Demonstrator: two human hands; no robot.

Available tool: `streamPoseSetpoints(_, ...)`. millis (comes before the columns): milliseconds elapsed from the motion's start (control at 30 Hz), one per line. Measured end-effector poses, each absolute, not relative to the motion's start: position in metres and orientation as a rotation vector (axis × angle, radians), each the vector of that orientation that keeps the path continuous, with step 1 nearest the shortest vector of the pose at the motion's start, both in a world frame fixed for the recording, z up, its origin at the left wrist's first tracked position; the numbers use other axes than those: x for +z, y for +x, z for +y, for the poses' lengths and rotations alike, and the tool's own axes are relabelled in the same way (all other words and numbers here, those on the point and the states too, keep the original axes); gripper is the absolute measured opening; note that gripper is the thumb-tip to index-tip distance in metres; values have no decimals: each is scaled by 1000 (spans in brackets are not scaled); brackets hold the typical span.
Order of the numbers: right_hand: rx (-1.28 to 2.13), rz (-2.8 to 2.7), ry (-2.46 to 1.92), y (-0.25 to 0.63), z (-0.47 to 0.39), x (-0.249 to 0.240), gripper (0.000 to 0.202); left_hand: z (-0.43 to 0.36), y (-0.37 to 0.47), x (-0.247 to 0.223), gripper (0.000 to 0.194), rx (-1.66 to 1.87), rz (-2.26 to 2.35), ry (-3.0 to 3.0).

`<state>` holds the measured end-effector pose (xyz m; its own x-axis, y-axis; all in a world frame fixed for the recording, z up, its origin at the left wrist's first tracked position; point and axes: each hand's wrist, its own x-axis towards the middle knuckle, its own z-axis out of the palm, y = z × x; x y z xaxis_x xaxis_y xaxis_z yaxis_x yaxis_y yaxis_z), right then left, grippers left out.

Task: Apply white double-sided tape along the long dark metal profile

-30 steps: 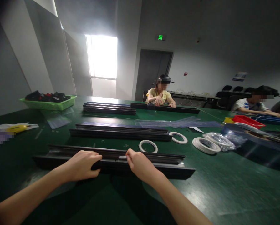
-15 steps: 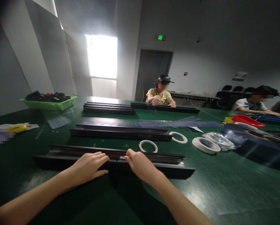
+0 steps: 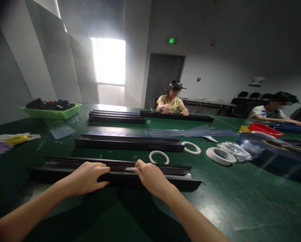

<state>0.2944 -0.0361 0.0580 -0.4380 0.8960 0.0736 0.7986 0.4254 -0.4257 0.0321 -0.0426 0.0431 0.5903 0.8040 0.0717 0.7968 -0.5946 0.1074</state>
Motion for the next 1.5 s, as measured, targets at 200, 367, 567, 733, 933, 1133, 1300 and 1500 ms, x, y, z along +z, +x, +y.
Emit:
streamPoseSetpoints(200, 590, -2339, -1454, 293, -35, 56, 26, -42, 32, 42, 20, 157, 1460, 2743)
streamPoseSetpoints(367, 653, -2297, -1459, 294, -33, 54, 24, -42, 32, 37, 19, 168, 1456, 2758)
streamPoseSetpoints(567, 632, -2336, -1463, 294, -33, 54, 28, -41, 32, 38, 20, 160, 1455, 2752)
streamPoseSetpoints(733, 604, -2371, -1463, 294, -32, 53, 28, -41, 32, 37, 19, 157, 1461, 2774)
streamPoseSetpoints(933, 604, -2370, -1450, 294, -32, 51, 27, -40, 31, 35, 19, 174, 1448, 2781)
streamPoseSetpoints(1133, 588, -2374, -1428, 295, -32, 49, 22, -40, 32, 36, 18, 183, 1448, 2774)
streamPoseSetpoints(1300, 597, -2376, -1432, 295, -32, 51, 20, -41, 32, 36, 20, 171, 1449, 2767)
streamPoseSetpoints(1500, 621, -2334, -1428, 294, -33, 51, 23, -42, 31, 36, 20, 177, 1445, 2764)
